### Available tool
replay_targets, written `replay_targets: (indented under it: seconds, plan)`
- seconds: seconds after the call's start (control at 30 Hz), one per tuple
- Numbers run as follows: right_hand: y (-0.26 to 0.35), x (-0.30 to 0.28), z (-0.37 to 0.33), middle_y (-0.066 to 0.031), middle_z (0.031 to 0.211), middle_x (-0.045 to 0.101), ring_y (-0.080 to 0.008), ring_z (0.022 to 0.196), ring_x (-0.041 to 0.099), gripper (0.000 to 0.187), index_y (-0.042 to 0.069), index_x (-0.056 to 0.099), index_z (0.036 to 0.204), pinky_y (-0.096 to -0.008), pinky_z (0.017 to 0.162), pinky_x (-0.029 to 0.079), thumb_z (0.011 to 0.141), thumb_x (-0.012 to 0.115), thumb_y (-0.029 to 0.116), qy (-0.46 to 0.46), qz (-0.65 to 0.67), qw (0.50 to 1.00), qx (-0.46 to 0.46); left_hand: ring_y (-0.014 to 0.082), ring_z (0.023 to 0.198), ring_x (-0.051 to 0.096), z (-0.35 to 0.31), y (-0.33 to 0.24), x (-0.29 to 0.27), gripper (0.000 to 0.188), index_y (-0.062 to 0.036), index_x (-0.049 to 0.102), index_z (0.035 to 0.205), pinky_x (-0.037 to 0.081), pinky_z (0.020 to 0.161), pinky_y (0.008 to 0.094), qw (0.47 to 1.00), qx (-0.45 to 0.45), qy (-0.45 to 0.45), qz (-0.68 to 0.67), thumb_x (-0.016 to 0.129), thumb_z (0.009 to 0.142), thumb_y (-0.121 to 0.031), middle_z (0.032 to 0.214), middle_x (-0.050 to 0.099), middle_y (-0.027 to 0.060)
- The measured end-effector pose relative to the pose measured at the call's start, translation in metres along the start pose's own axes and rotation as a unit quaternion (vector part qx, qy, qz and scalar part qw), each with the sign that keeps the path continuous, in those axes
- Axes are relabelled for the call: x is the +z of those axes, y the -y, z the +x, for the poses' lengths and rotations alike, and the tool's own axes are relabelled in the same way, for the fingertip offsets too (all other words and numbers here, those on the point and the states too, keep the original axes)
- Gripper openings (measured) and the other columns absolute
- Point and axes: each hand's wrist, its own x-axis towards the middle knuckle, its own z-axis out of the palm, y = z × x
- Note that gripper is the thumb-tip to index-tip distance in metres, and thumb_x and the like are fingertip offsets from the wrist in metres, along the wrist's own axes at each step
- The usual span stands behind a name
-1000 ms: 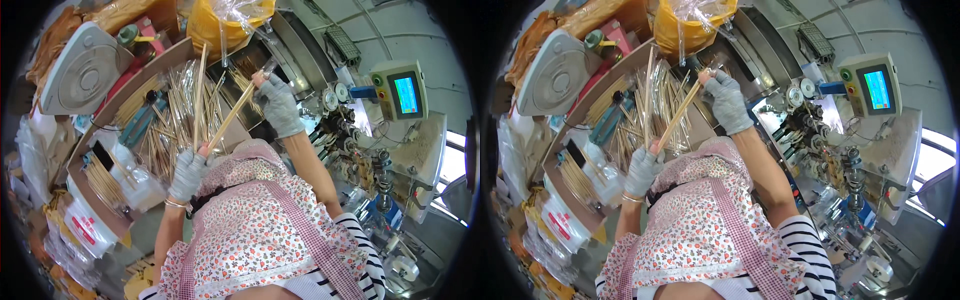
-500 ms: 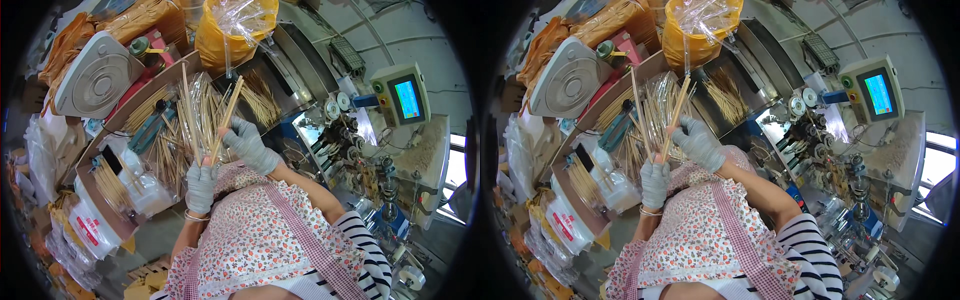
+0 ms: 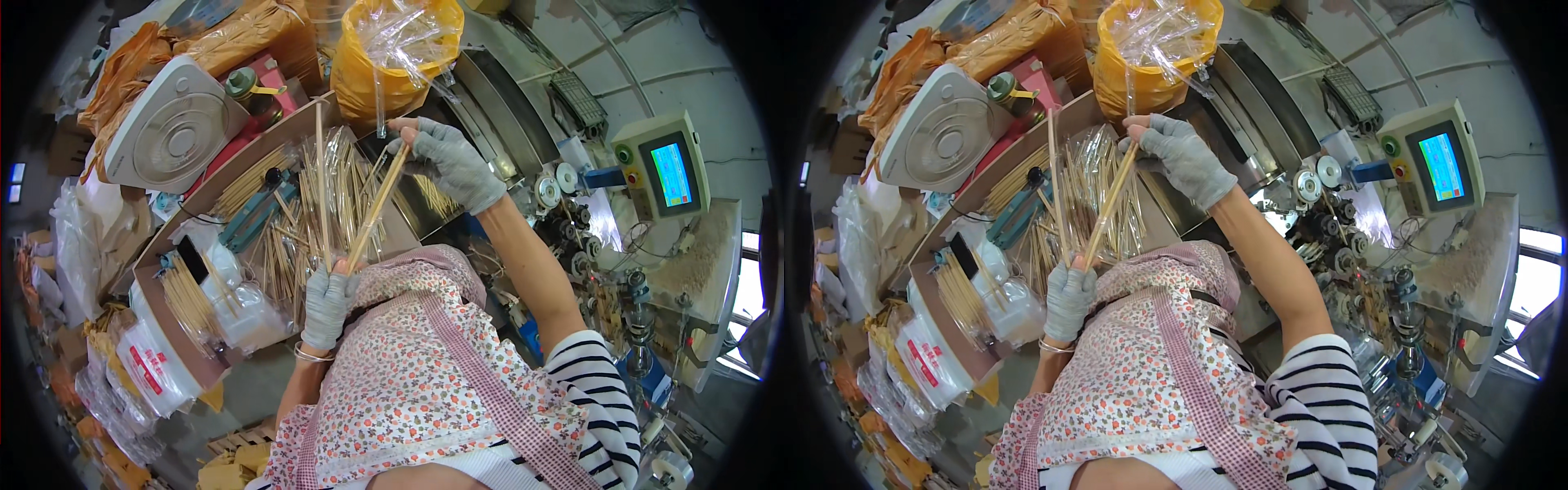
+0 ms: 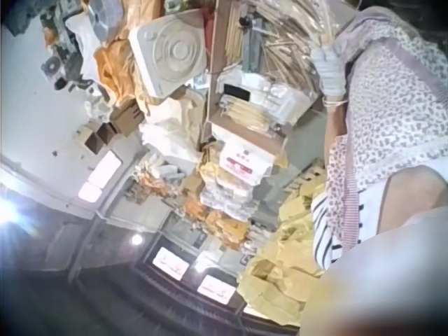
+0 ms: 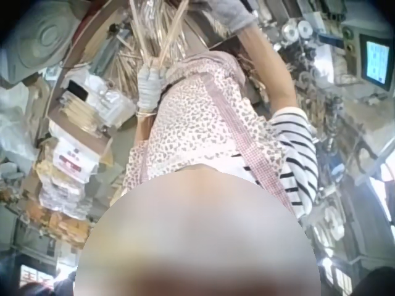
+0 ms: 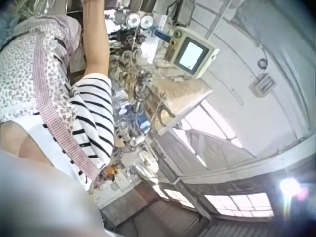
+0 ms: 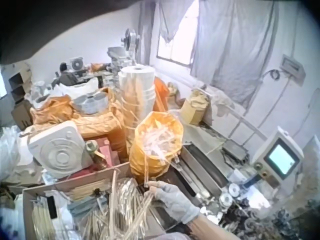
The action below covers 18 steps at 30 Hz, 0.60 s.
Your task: Sorting and feeding bamboo skewers into a packaging machine on a production floor.
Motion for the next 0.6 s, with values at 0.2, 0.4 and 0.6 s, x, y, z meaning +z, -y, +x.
replay_targets:
  seconds: [0.2, 0.4, 0.6]
  plan:
    - [0.003, -0.005, 0.005, -0.0044, 0.090, 0.064, -0.0112, 0.083, 0.061, 0.020, 0.005, 0.059, 0.096, -0.0254, 0.070, 0.050, 0.085, 0.060, 0.021, -0.037, -0.121, 0.992, 0.000, 0.0026, 0.048, 0.034, 0.001, 0.006, 0.000, 0.023, -0.0027, 0.056, 0.088, 0.026, 0.042, 0.0192, 0.998, 0.051, -0.021, 0.036, 0.048, 0.093, -0.023, 0.057, 0.039, -0.0053]
    - [0.075, -0.055, 0.032, -0.0055, 0.077, 0.057, -0.0156, 0.071, 0.056, 0.017, 0.001, 0.053, 0.092, -0.0272, 0.066, 0.048, 0.090, 0.049, 0.017, -0.128, 0.084, 0.962, -0.225, 0.0028, 0.051, 0.034, -0.012, 0.012, -0.004, 0.018, -0.0047, 0.053, 0.083, 0.027, 0.044, 0.0184, 0.985, 0.098, -0.033, 0.136, 0.048, 0.093, -0.019, 0.059, 0.041, -0.0056]
    - [0.066, 0.006, 0.020, -0.0073, 0.082, 0.061, -0.0162, 0.074, 0.062, 0.020, 0.002, 0.055, 0.095, -0.0303, 0.067, 0.056, 0.088, 0.056, 0.021, -0.088, 0.003, 0.981, -0.173, 0.0021, 0.053, 0.037, -0.009, 0.006, 0.001, 0.026, -0.0032, 0.058, 0.094, 0.026, 0.045, 0.0184, 0.998, 0.045, -0.020, -0.024, 0.050, 0.092, -0.028, 0.064, 0.048, -0.0037]
